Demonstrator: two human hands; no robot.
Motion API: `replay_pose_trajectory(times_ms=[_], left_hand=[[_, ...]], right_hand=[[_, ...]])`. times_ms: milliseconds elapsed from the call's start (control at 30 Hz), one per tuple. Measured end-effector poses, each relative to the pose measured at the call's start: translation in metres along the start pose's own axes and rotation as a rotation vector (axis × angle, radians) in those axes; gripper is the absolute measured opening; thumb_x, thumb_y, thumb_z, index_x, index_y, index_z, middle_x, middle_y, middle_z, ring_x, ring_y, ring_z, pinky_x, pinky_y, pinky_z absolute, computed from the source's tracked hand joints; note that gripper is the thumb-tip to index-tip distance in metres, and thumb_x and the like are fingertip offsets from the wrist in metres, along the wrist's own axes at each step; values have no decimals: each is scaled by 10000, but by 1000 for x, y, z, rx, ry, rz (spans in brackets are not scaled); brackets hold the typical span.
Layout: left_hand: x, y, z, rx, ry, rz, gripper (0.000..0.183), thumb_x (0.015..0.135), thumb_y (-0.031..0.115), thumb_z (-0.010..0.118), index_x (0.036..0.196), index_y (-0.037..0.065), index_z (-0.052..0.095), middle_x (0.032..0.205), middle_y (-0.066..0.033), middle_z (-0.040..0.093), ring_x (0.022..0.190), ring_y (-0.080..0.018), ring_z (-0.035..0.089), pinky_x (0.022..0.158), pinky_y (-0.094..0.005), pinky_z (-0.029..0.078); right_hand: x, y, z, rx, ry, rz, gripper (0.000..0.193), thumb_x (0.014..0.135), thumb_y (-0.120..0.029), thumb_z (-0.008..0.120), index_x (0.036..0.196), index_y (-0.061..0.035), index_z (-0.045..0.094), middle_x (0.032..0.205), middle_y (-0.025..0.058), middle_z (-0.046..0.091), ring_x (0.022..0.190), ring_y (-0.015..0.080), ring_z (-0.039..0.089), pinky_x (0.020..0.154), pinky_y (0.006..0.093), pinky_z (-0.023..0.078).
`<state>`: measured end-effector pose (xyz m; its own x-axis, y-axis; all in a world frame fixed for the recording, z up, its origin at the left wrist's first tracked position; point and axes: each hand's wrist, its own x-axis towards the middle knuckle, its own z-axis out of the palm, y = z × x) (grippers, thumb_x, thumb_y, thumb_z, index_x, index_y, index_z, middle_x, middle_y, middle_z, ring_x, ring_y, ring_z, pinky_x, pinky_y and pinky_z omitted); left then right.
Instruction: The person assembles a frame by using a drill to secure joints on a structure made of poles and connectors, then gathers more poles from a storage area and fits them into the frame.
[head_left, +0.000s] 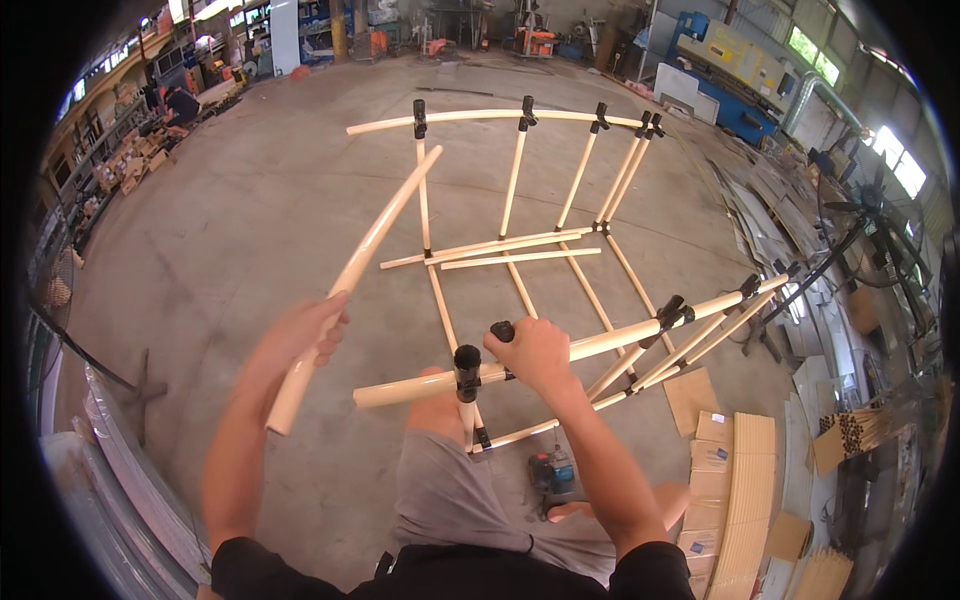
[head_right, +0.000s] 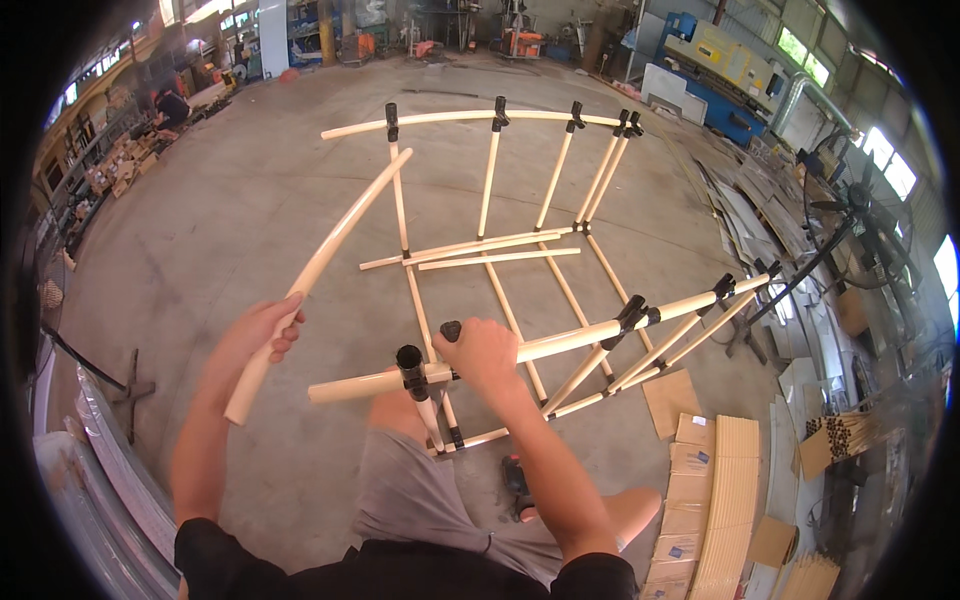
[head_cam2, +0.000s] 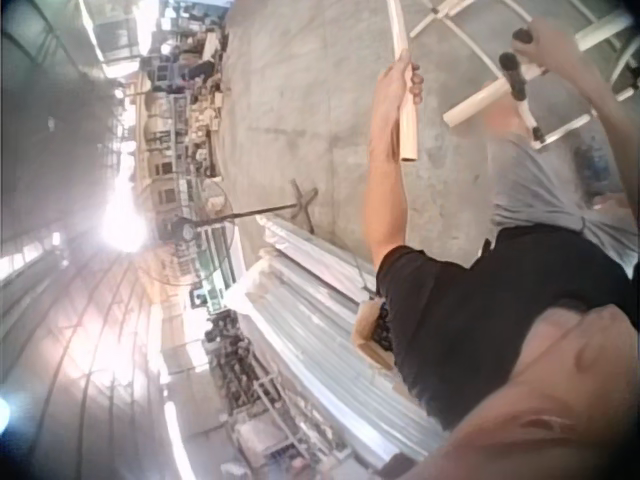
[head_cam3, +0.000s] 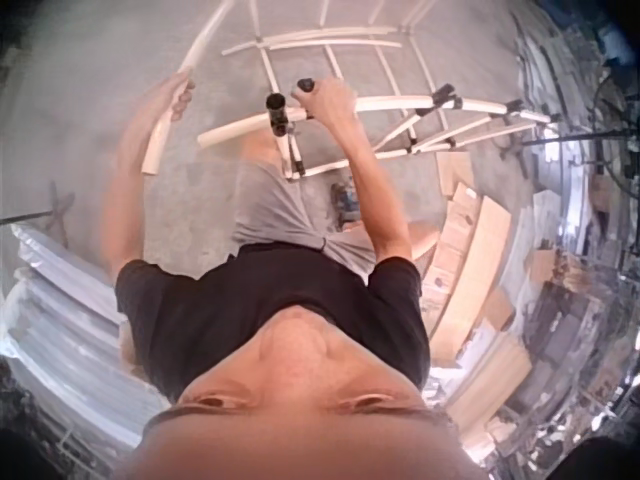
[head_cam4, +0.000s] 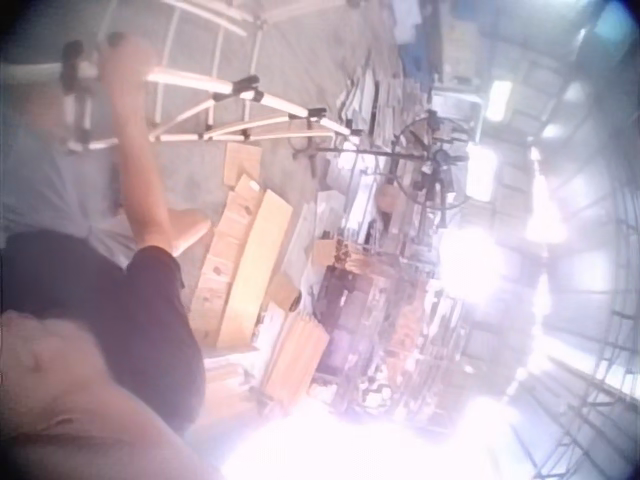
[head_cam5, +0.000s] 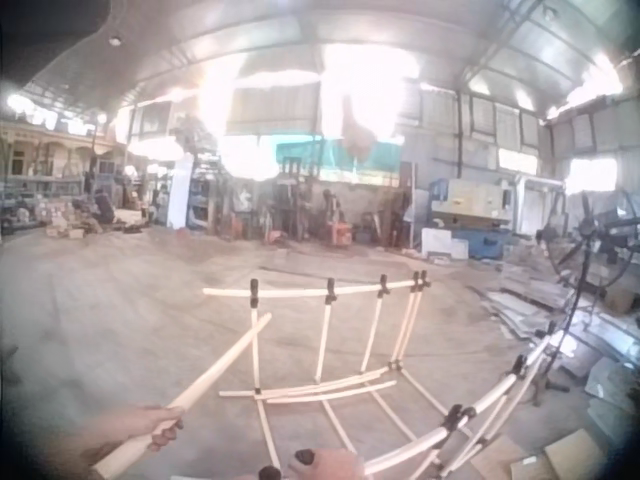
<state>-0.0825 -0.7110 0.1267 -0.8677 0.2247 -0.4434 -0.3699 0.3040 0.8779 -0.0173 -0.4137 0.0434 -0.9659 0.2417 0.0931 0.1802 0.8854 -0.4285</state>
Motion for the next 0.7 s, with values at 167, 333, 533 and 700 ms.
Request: replay_pose_trajectory(times_ms=[167,333,533,700], left_hand=[[18,14,26,-87,-26,79,384,929,427,618,910,54,530,637,31,491,465,-30,416,404,-201,345],[37,19,44,-158,33,80,358,953,392,584,895,42,537,648,18,503,511,-60,452,450,-223,378],[60,15,55,-267,-4,119,338,965,358,571,888,32,531,656,13,501,512,-65,462,452,-226,397],[53,28,78,-373,-19,146,316,972,326,558,912,19,513,675,6,487,498,-64,452,441,-224,403]], right_hand=[[2,-1,-2,33,-28,-29,483,778,-485,625,655,-25,706,606,171,643,610,342,668,605,423,535],[2,-1,-5,18,-38,-30,479,791,-486,608,681,-32,715,642,165,660,633,333,675,611,412,536],[-3,-4,-12,30,-86,-31,457,811,-469,585,697,-48,722,636,144,662,650,326,679,637,410,536],[-4,2,-4,70,-10,-75,483,797,-478,588,650,-31,697,582,152,627,602,335,655,598,418,517]])
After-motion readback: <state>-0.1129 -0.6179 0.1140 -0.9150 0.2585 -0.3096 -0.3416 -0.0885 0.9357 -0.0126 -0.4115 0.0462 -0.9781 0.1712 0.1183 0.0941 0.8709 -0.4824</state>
